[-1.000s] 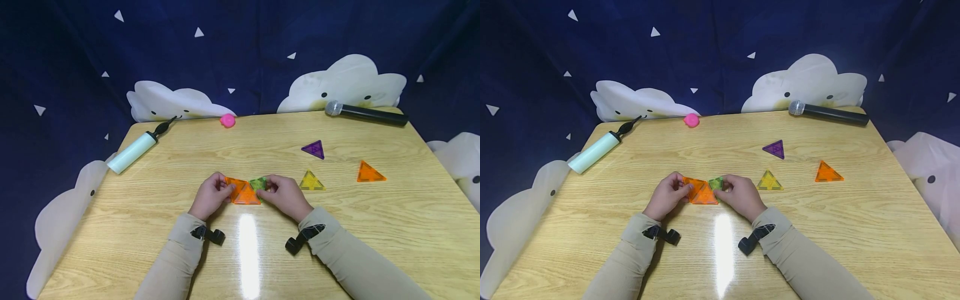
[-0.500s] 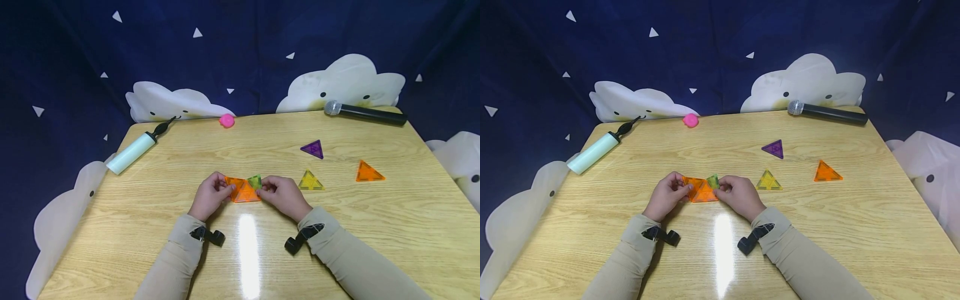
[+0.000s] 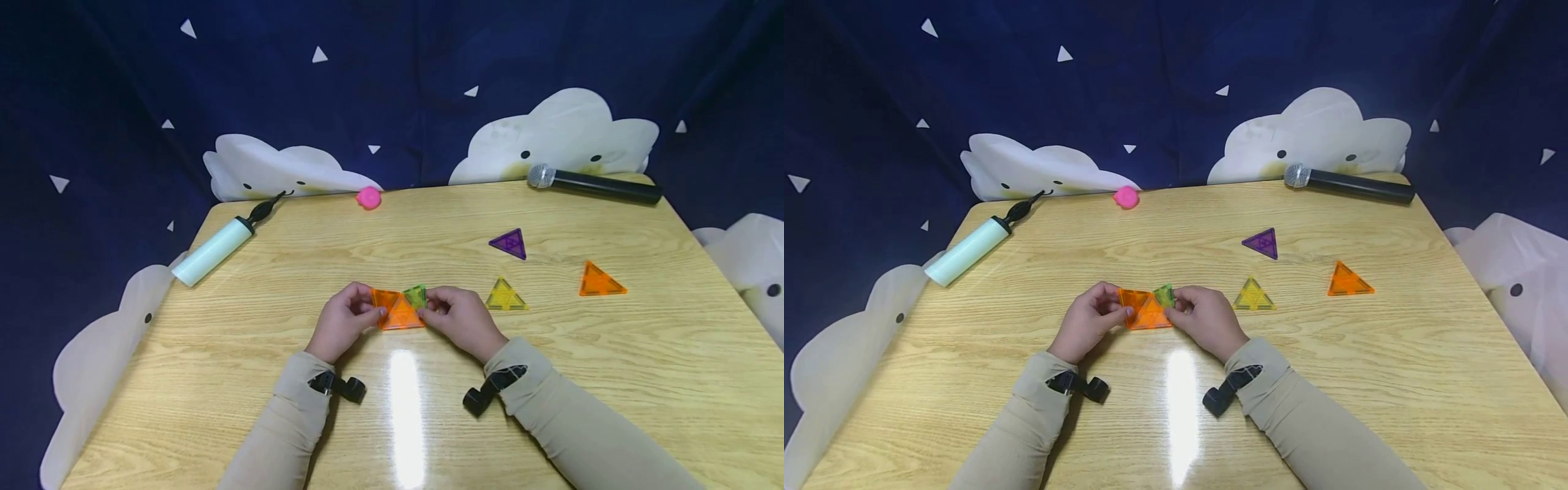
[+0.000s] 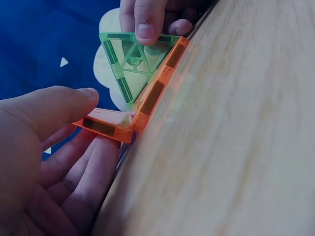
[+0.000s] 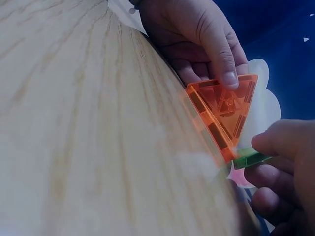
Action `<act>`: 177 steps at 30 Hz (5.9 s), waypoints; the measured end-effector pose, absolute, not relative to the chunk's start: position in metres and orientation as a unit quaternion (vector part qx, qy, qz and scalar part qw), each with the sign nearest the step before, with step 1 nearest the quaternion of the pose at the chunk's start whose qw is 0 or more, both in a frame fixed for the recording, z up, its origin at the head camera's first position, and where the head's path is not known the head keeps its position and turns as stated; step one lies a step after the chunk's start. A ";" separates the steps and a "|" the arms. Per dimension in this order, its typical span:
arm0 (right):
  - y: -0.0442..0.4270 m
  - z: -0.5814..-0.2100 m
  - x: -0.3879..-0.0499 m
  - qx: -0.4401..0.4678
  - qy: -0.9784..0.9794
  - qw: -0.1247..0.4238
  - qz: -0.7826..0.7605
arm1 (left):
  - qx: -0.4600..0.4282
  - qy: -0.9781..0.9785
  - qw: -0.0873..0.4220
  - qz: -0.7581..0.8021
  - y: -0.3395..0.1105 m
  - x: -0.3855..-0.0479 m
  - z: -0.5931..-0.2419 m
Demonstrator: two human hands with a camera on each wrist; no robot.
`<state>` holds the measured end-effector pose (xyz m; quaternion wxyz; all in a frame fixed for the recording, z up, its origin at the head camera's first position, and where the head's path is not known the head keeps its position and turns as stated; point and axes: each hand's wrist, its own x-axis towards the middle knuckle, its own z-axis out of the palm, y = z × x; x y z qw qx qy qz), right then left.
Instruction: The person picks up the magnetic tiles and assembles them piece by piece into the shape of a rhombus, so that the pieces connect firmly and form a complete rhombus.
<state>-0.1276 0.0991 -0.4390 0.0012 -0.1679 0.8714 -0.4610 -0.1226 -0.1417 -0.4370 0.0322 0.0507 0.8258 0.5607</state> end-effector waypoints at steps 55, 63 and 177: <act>0.098 -0.434 -0.127 -0.216 0.886 0.012 -0.411 | 0.089 0.857 0.054 0.504 -0.136 -0.119 -0.432; 0.098 -0.433 -0.126 -0.219 0.884 0.015 -0.413 | 0.093 0.857 0.054 0.504 -0.136 -0.119 -0.431; 0.098 -0.440 -0.129 -0.216 0.883 -0.020 -0.415 | 0.190 0.841 0.092 0.499 -0.132 -0.114 -0.428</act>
